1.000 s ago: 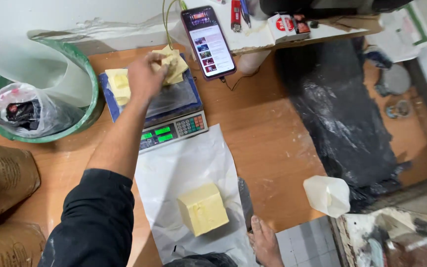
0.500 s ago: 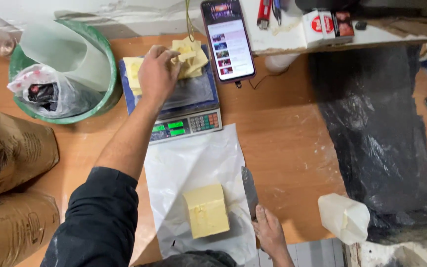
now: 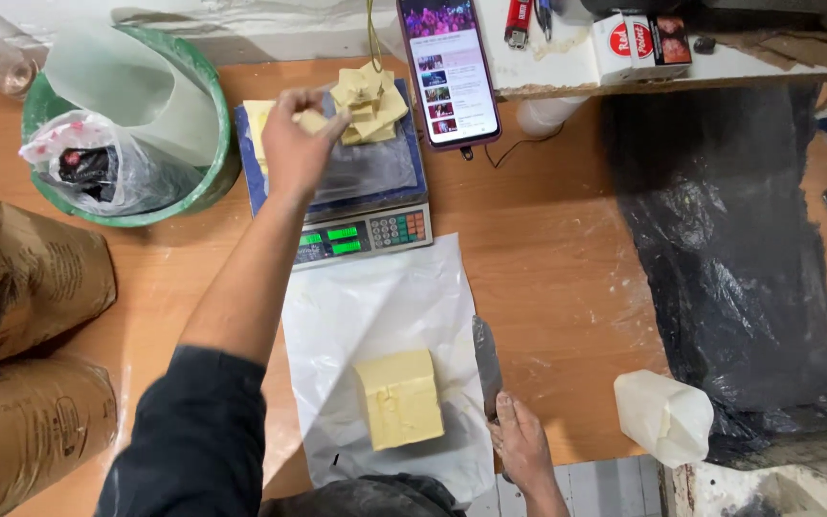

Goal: Cutting a large block of margarine into smaller portions and weighing them on a digital scale in a bakery.

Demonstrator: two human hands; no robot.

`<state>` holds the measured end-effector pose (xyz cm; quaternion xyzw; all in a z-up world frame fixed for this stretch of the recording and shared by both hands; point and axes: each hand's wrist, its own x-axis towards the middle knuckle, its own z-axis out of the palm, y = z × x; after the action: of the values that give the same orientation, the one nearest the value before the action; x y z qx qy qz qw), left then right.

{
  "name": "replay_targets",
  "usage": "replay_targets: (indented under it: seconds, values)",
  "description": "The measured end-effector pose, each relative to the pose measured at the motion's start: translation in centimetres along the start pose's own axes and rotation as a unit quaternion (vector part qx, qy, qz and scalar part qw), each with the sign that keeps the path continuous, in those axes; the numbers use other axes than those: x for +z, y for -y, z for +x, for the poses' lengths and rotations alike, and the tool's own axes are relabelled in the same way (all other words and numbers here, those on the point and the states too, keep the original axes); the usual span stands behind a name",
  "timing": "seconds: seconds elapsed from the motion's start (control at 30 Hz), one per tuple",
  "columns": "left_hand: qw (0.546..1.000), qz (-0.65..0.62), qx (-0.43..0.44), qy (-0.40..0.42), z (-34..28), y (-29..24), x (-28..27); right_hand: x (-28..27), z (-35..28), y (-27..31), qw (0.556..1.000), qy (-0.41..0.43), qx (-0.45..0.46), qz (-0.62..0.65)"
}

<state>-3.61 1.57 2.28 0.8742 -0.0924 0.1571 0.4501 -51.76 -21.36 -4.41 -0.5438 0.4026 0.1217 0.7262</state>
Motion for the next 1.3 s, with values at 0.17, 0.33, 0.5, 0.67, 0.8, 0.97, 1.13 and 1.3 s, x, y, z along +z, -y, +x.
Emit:
replay_targets:
  seconds: [0.17,0.33,0.5,0.67,0.8,0.97,1.13,1.3]
  values:
    - [0.903,-0.254,-0.312,0.152,-10.9,2.0,-4.6,3.1,-0.7,4.3,0.996,-0.058,0.063,0.011]
    - [0.832,-0.295,-0.403,0.242,-25.7,7.6,-6.9,3.3,0.1,3.4,0.999,-0.009,-0.003,-0.032]
    - [0.888,-0.11,-0.339,0.29,-29.9,5.1,-9.8,4.8,-0.6,5.0,0.995,0.016,-0.032,-0.097]
    - [0.924,-0.021,-0.228,0.308,-29.2,3.8,-9.9,4.0,0.5,3.8,0.962,-0.024,-0.094,-0.254]
    - [0.932,0.007,-0.163,0.323,-28.2,2.4,-9.5,5.1,0.2,5.8,0.872,-0.125,-0.156,-0.446]
    - [0.917,0.006,-0.193,0.349,-28.3,0.6,-10.4,4.4,2.2,4.4,0.828,-0.137,-0.185,-0.511]
    - [0.911,0.022,-0.205,0.356,-29.3,1.6,-10.4,5.3,4.7,3.7,0.806,-0.122,-0.252,-0.521]
    - [0.905,0.054,-0.208,0.368,-29.4,1.7,-10.3,6.2,7.4,3.3,0.768,-0.11,-0.342,-0.53]
